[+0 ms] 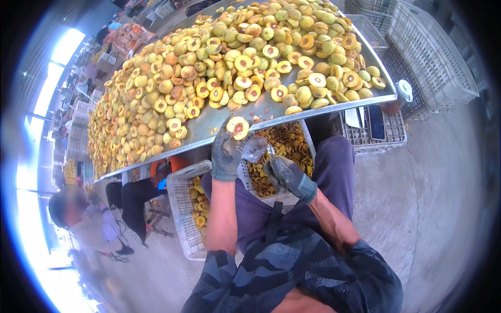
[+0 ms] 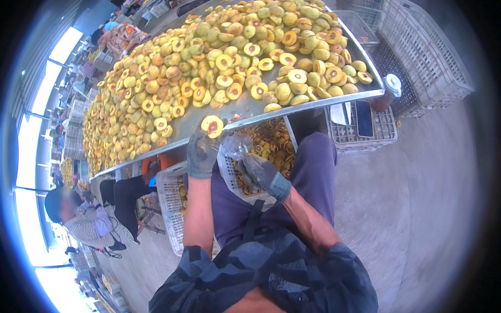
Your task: The person picks up fruit from a large metal tray, removes the pit from each piece using a handheld tool, and deposits the pitted fruit and pits into separate bins.
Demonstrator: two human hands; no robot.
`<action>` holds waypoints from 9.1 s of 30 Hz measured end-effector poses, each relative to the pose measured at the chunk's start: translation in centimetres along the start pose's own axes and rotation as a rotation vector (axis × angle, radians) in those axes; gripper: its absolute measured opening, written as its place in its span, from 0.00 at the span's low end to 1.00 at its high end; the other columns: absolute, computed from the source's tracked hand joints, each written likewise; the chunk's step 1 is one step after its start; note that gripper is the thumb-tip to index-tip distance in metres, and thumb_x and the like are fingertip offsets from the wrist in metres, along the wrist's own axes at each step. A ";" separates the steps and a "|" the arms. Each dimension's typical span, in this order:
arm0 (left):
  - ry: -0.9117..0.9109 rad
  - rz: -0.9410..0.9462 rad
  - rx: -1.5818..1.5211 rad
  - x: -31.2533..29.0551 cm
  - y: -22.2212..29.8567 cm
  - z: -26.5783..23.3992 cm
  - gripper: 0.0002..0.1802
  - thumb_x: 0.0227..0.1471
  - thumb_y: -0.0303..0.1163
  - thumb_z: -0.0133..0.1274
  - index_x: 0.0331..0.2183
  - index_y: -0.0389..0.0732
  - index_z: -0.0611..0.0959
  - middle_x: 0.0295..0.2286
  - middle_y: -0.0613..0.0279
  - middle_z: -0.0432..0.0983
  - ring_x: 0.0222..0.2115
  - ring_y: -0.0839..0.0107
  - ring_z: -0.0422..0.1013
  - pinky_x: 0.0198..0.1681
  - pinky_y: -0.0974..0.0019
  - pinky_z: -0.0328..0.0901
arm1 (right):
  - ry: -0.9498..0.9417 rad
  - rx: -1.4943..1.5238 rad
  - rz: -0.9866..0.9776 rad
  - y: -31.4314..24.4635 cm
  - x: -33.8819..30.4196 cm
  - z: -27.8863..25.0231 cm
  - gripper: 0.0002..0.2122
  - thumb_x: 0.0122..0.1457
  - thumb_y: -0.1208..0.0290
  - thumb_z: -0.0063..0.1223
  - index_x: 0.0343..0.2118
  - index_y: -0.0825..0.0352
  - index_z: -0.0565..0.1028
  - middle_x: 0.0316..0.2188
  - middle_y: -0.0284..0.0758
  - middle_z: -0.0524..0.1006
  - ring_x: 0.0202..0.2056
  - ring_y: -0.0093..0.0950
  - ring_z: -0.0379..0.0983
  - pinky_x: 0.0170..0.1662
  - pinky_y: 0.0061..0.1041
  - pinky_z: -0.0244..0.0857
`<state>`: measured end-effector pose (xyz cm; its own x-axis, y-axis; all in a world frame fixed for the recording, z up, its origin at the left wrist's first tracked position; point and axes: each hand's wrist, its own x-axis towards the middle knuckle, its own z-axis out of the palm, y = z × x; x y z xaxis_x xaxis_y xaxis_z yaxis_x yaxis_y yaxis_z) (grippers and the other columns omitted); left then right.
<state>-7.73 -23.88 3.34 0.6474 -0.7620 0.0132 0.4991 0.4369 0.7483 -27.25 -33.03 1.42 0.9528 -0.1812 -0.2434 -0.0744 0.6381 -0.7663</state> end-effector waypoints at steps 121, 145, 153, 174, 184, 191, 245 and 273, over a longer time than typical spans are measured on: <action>0.334 -0.260 2.146 15.4 -2.4 -8.6 0.39 0.44 0.53 0.61 0.57 0.52 0.71 0.49 0.47 0.71 0.51 0.52 0.69 0.53 0.54 0.66 | 0.076 0.001 0.428 4.3 3.1 -2.7 0.20 0.67 0.48 0.40 0.28 0.62 0.69 0.14 0.26 0.64 0.12 0.16 0.56 0.14 0.17 0.51; 0.053 0.164 0.486 -7.2 0.8 2.9 0.37 0.55 0.46 0.46 0.59 0.30 0.65 0.52 0.44 0.70 0.53 0.57 0.68 0.58 0.60 0.63 | 0.099 -0.618 -0.312 0.0 0.2 4.3 0.12 0.68 0.66 0.45 0.35 0.71 0.72 0.21 0.32 0.71 0.27 0.15 0.62 0.29 0.21 0.62; 0.194 0.199 0.188 -8.2 -2.7 4.2 0.32 0.58 0.50 0.45 0.53 0.33 0.71 0.45 0.54 0.74 0.47 0.63 0.71 0.54 0.62 0.65 | 0.279 -0.913 -0.462 0.1 -1.0 6.0 0.13 0.66 0.64 0.48 0.36 0.72 0.73 0.21 0.49 0.73 0.23 0.40 0.75 0.26 0.33 0.64; 0.426 0.179 0.213 -7.9 -3.2 4.8 0.28 0.67 0.50 0.32 0.39 0.37 0.78 0.32 0.61 0.77 0.32 0.73 0.72 0.39 0.70 0.67 | 0.236 -0.818 -0.367 1.0 0.1 6.1 0.15 0.68 0.62 0.42 0.39 0.73 0.72 0.24 0.48 0.76 0.27 0.37 0.74 0.31 0.35 0.67; 0.499 0.154 0.315 -7.9 -1.8 5.9 0.32 0.67 0.51 0.30 0.36 0.35 0.80 0.29 0.60 0.79 0.27 0.73 0.72 0.33 0.72 0.68 | 0.193 -0.710 -0.252 1.2 0.2 6.3 0.17 0.69 0.61 0.42 0.39 0.73 0.74 0.25 0.34 0.76 0.29 0.18 0.69 0.33 0.23 0.66; 0.404 0.249 0.392 -7.4 -0.9 6.8 0.16 0.62 0.34 0.39 0.36 0.34 0.79 0.27 0.56 0.78 0.24 0.70 0.75 0.29 0.70 0.72 | 0.125 -0.522 -0.162 0.7 -0.1 6.6 0.18 0.70 0.60 0.41 0.39 0.73 0.75 0.25 0.30 0.75 0.29 0.17 0.68 0.32 0.22 0.66; 0.166 0.262 1.946 10.1 -1.0 -8.5 0.27 0.50 0.46 0.58 0.49 0.42 0.79 0.47 0.49 0.74 0.51 0.55 0.68 0.56 0.57 0.60 | 0.162 0.610 0.248 5.1 3.0 -2.6 0.21 0.67 0.45 0.39 0.24 0.57 0.67 0.14 0.26 0.62 0.10 0.19 0.56 0.11 0.20 0.51; 0.187 0.013 0.018 -5.4 -2.2 2.9 0.31 0.65 0.55 0.33 0.48 0.35 0.73 0.37 0.54 0.77 0.37 0.62 0.75 0.44 0.61 0.71 | 0.188 -0.534 -0.305 0.1 0.9 4.4 0.14 0.68 0.63 0.45 0.37 0.72 0.72 0.20 0.38 0.73 0.24 0.20 0.69 0.29 0.26 0.65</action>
<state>-13.97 -22.15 3.53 0.7504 -0.6534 -0.0999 0.4811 0.4362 0.7604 -25.14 -29.79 3.75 0.8902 -0.4545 -0.0311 0.0091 0.0860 -0.9963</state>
